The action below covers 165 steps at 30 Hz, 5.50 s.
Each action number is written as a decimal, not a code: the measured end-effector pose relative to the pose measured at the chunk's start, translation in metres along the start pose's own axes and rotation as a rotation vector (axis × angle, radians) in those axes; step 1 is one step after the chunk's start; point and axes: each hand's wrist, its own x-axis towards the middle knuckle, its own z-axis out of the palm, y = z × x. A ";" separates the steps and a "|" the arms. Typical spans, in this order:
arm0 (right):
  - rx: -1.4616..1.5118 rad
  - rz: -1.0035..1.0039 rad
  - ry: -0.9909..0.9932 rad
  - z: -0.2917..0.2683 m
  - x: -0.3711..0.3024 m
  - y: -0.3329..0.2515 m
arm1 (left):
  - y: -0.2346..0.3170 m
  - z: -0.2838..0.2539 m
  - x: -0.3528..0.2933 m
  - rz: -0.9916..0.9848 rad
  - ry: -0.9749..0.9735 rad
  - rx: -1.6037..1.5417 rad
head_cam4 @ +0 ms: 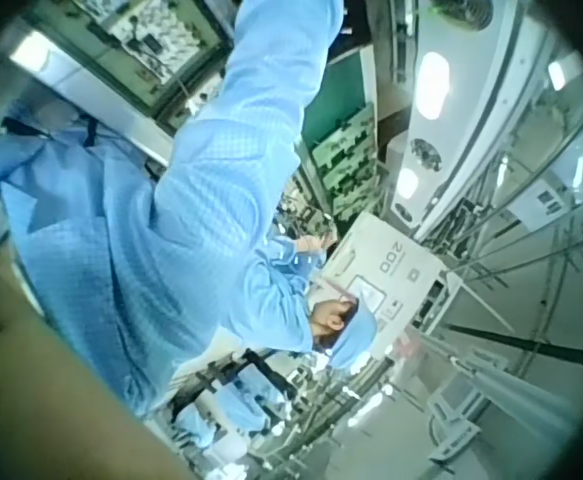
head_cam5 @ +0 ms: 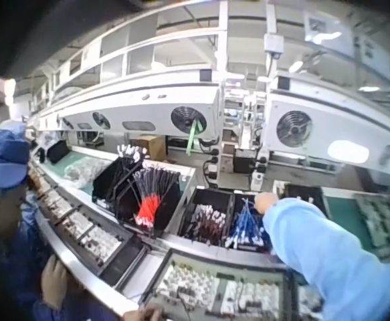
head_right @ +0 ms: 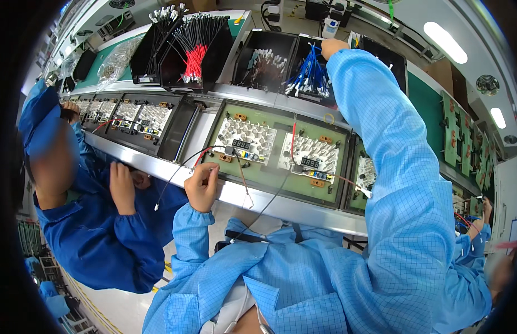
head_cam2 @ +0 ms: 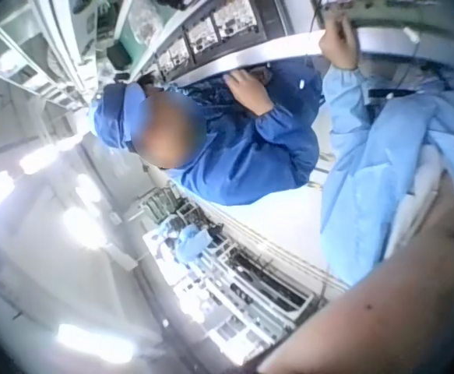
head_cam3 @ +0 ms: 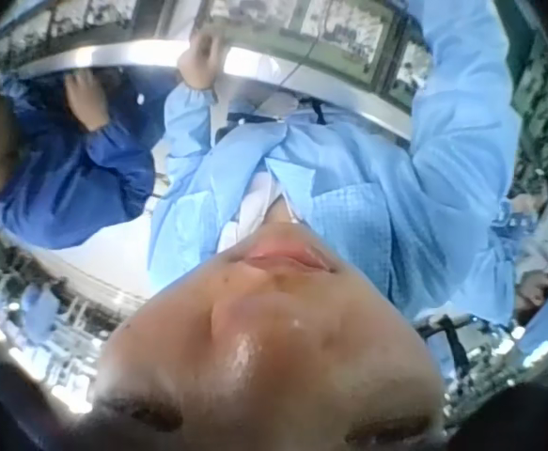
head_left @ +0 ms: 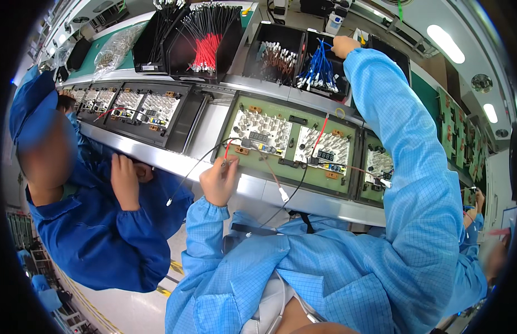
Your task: Assembling and connecting wires to electronic circuit boards at a manual assembly station.
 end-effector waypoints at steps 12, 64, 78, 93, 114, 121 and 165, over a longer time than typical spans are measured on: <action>0.072 -0.107 0.085 0.008 0.020 0.027 | -0.007 0.004 0.003 -0.007 0.006 -0.014; 1.432 -0.159 0.160 -0.031 -0.023 0.039 | -0.008 0.004 0.005 -0.001 0.019 -0.011; 0.808 -0.271 0.035 -0.010 -0.010 0.025 | -0.010 0.000 0.004 -0.030 0.007 -0.052; 0.632 -0.091 -0.175 -0.005 -0.029 0.008 | 0.002 -0.004 0.000 -0.019 0.017 0.014; 1.030 -0.472 0.426 -0.022 0.010 0.010 | -0.002 -0.001 0.005 0.004 0.040 0.009; 0.637 -0.500 0.170 -0.001 -0.028 -0.034 | 0.002 -0.009 -0.008 0.095 0.066 0.027; 1.590 0.060 0.760 -0.121 -0.109 0.044 | -0.031 0.007 -0.013 0.327 0.005 0.060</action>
